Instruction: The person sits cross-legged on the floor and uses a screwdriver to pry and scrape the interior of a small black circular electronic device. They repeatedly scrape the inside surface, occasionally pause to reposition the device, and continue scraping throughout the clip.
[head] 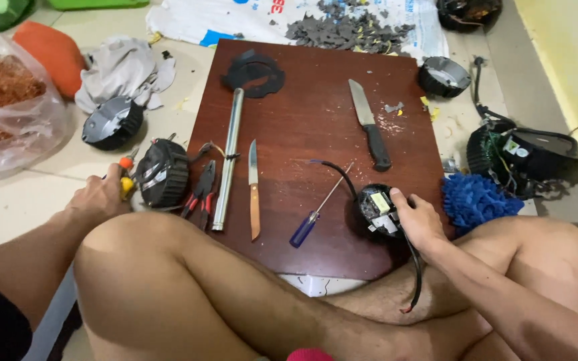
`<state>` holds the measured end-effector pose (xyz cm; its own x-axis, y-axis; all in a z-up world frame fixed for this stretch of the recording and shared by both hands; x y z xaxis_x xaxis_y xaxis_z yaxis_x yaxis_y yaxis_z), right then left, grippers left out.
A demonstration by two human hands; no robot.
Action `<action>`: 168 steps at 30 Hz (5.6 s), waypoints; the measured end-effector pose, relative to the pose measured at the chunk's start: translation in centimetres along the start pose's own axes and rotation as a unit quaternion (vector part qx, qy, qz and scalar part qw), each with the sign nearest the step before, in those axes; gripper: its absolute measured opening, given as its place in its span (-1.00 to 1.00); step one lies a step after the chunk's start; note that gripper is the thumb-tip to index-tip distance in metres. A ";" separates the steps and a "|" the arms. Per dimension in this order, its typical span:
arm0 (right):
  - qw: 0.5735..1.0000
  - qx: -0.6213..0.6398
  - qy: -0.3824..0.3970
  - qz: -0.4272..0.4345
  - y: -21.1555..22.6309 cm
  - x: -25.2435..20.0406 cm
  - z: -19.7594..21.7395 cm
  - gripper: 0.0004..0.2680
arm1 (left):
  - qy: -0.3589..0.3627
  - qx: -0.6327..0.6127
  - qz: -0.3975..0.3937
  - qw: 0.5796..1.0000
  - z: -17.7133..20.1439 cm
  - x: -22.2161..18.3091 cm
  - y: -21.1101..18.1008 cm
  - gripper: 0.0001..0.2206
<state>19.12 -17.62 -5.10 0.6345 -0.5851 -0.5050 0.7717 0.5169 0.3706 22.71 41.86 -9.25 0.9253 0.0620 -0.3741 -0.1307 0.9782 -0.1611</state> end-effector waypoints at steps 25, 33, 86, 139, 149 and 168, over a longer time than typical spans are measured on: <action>1.000 -0.027 0.005 0.009 -2.8 5.1 -1.3 -0.34 | -0.100 -0.164 -0.093 0.977 2.6 9.8 -19.0 -0.38; 0.999 -0.040 0.015 0.006 -2.0 4.7 -1.4 -0.36 | -0.078 -0.082 0.019 0.993 -1.4 9.2 -17.6 -0.26; 1.000 -0.010 0.012 -0.019 -1.0 3.3 -1.2 -0.27 | 0.006 -0.475 0.203 0.856 5.6 -2.6 -6.9 0.02; 0.998 0.014 0.056 -0.008 -2.1 5.5 -0.8 -0.19 | -0.093 -0.039 -0.030 0.995 5.8 2.6 -15.8 -0.51; 0.977 0.100 0.189 0.028 -1.0 -2.1 2.7 -0.30 | -0.188 -0.172 -0.179 0.950 -3.9 -9.0 -30.9 -0.51; 0.983 0.017 0.063 0.171 -2.7 5.5 1.1 -0.37 | 0.103 -0.018 -0.206 0.973 -5.6 -11.3 -33.0 -0.48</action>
<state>20.62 -22.88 -8.04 0.8482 -0.2968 -0.4388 0.5164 0.6480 0.5598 14.55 7.78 -4.83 0.8115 -0.3781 -0.4455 0.2198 0.9040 -0.3668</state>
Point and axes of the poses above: each hand's wrist, its own x-axis towards the middle knuckle, its own z-axis out of the back of the hand, y = z × x, the point moved 2 cm from there along x, towards the middle knuckle, and after that the axes turned 14 degrees about -z, right-handed, at the moved point
